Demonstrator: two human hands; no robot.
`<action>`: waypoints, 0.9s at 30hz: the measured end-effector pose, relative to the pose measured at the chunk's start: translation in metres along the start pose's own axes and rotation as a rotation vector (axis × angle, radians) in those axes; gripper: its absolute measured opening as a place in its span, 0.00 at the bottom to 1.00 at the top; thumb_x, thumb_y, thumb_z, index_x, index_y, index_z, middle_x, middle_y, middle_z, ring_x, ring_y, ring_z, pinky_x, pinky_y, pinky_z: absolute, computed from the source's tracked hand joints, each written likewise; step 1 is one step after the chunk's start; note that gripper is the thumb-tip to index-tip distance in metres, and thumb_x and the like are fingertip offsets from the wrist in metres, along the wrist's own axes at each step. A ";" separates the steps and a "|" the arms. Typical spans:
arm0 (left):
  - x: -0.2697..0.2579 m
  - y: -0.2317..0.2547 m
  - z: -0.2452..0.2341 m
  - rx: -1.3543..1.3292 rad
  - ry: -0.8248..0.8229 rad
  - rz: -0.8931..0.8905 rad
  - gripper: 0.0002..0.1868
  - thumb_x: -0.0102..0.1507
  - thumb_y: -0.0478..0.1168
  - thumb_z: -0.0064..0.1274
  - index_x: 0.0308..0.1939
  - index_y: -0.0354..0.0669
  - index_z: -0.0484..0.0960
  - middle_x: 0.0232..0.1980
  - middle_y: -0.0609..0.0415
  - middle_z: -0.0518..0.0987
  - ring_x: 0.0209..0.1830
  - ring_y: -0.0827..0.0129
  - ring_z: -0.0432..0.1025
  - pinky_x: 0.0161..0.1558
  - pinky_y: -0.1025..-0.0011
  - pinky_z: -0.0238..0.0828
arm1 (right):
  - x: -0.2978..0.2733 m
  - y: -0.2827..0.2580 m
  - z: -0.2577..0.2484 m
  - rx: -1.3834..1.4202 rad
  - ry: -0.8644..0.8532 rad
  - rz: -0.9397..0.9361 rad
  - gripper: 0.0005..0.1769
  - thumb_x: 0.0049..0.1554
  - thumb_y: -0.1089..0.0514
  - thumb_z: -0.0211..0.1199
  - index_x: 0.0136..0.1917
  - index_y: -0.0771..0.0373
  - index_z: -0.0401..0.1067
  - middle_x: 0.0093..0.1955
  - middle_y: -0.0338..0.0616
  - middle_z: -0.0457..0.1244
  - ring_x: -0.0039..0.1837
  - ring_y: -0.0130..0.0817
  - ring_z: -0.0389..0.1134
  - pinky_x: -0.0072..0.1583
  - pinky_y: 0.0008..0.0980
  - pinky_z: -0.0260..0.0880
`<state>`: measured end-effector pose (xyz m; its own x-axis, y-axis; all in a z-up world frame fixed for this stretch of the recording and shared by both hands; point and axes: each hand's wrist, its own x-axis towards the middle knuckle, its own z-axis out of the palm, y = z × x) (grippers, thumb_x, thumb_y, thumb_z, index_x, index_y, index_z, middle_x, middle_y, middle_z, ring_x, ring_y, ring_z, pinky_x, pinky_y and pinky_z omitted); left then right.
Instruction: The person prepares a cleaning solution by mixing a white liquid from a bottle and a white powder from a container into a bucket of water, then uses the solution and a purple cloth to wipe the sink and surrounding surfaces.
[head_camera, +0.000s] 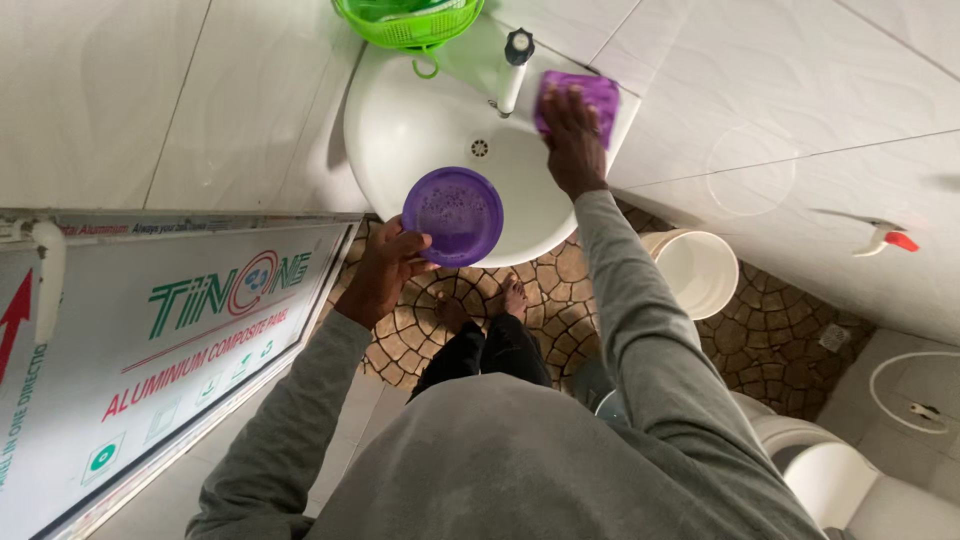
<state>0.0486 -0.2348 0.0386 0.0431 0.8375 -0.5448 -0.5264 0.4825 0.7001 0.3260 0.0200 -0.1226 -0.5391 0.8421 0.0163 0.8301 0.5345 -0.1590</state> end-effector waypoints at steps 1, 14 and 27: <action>0.000 0.000 -0.002 0.008 -0.010 0.001 0.35 0.57 0.47 0.58 0.63 0.30 0.68 0.56 0.42 0.77 0.53 0.57 0.77 0.55 0.63 0.80 | -0.007 0.002 -0.003 0.038 -0.021 0.064 0.39 0.67 0.62 0.54 0.87 0.52 0.46 0.89 0.40 0.38 0.88 0.48 0.34 0.81 0.60 0.37; 0.003 -0.004 0.013 -0.020 0.075 -0.019 0.32 0.56 0.44 0.58 0.61 0.30 0.70 0.54 0.43 0.76 0.54 0.54 0.77 0.57 0.56 0.80 | 0.016 0.009 -0.012 0.052 -0.027 -0.118 0.35 0.70 0.54 0.55 0.86 0.54 0.49 0.89 0.41 0.39 0.88 0.50 0.34 0.81 0.60 0.39; 0.014 -0.033 0.062 -0.202 0.149 0.118 0.33 0.58 0.45 0.59 0.63 0.33 0.70 0.57 0.45 0.76 0.55 0.57 0.76 0.57 0.58 0.78 | -0.022 0.052 -0.013 0.080 -0.023 -0.268 0.36 0.70 0.56 0.53 0.86 0.59 0.45 0.89 0.47 0.37 0.88 0.48 0.34 0.82 0.56 0.41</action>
<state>0.1192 -0.2230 0.0365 -0.1464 0.8306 -0.5372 -0.6796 0.3102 0.6648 0.3833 0.0301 -0.1186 -0.7416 0.6692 0.0462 0.6443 0.7297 -0.2290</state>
